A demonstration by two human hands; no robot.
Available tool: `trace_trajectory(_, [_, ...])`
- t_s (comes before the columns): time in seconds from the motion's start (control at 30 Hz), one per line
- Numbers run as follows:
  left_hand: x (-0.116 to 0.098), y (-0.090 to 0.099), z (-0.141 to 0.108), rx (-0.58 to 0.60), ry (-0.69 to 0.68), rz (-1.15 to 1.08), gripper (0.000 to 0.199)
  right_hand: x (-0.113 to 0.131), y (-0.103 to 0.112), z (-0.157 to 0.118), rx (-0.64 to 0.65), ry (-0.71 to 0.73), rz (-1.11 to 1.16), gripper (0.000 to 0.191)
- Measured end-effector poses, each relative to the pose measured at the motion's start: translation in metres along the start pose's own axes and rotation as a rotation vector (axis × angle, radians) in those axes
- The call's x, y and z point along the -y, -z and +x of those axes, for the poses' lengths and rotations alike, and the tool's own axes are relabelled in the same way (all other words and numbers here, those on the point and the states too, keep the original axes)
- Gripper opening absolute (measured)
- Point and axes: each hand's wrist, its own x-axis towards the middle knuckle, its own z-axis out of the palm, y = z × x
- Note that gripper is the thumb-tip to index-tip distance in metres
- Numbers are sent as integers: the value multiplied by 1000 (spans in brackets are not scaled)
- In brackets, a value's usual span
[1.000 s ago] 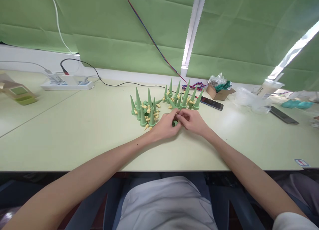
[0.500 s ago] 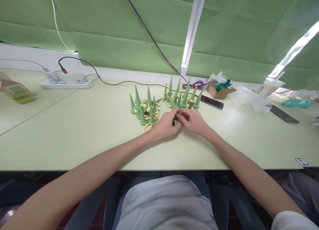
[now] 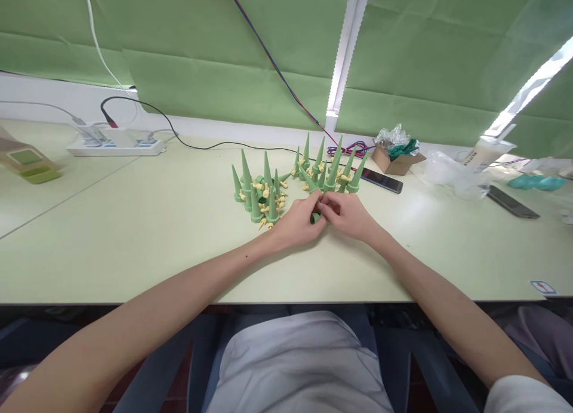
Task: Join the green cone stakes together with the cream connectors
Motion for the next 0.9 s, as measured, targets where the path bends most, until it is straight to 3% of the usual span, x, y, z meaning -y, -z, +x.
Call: trace_trajectory(0.9, [3,1,2,39,-8,112,11,1,3,-1,60,40,-66,26])
